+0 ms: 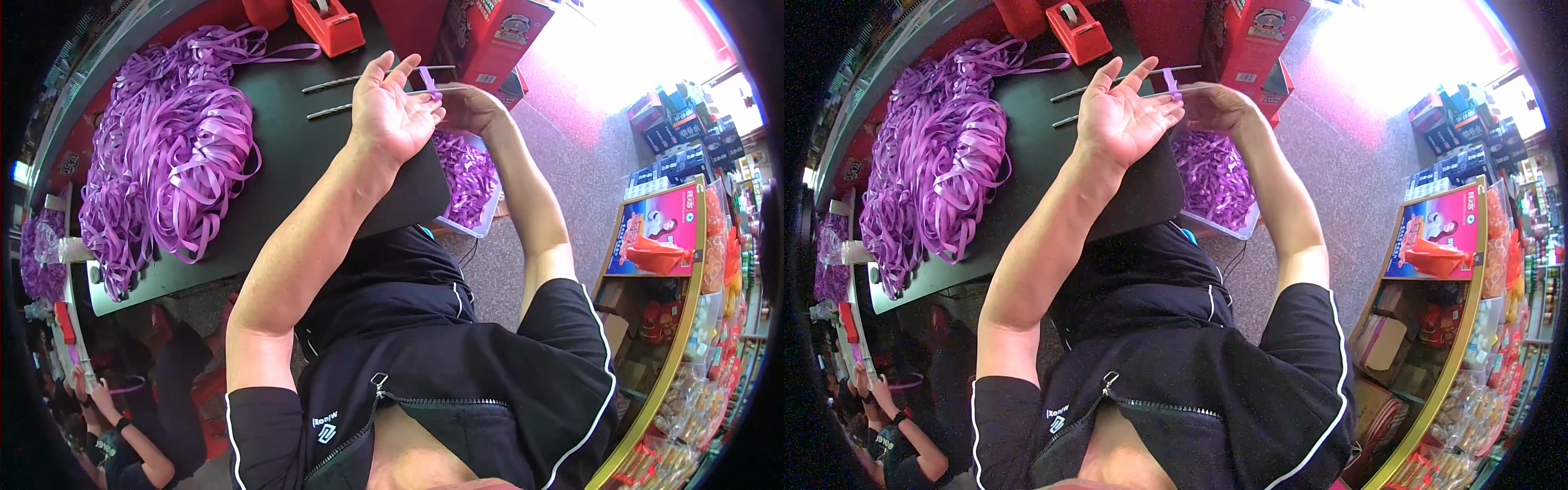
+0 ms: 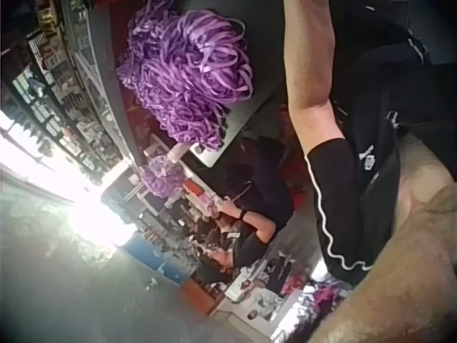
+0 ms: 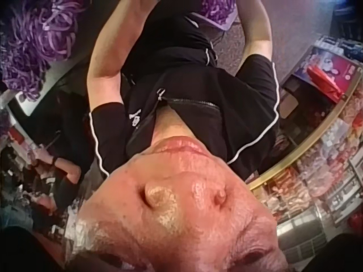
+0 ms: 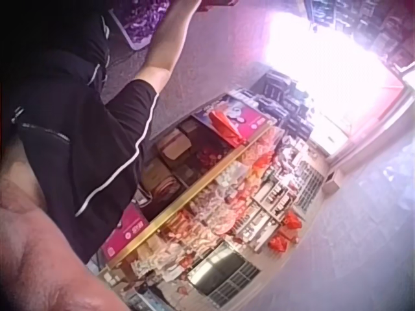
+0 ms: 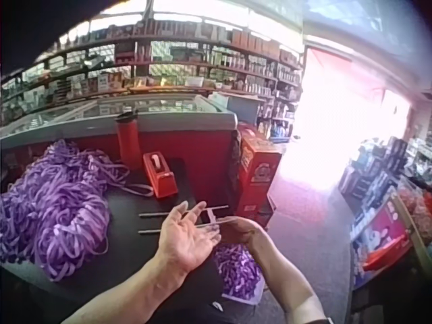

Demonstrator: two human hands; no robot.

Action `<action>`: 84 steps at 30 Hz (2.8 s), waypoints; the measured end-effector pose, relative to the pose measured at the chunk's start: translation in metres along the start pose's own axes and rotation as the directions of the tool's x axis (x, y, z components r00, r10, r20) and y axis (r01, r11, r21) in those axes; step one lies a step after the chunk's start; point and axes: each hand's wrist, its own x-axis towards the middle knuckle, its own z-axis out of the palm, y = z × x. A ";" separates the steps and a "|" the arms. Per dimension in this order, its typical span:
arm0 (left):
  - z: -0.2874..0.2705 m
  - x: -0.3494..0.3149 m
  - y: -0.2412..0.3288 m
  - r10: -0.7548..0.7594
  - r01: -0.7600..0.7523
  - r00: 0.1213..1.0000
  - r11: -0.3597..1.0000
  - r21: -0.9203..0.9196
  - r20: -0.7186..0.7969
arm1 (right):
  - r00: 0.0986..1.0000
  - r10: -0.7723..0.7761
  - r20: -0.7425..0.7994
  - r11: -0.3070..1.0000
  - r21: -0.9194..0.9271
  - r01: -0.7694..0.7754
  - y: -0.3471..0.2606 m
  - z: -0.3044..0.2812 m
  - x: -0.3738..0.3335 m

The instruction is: Making ribbon bows by wrapping purple ribbon around two parallel metal rods and tying them.

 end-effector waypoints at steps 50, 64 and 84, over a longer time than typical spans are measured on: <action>0.000 -0.002 -0.006 0.102 -0.097 0.992 0.993 -0.064 0.081 | 0.657 -0.751 0.061 -0.413 -0.820 -0.395 -0.015 0.147 -0.042; -0.009 0.007 -0.006 0.091 -0.093 0.996 0.993 0.073 0.022 | 0.728 -0.662 -0.178 0.150 -0.983 -0.104 -0.034 0.089 -0.041; -0.003 0.000 -0.006 0.091 -0.095 0.994 0.993 0.064 0.062 | 0.762 -0.634 -0.135 0.212 -0.977 0.003 -0.027 0.063 -0.030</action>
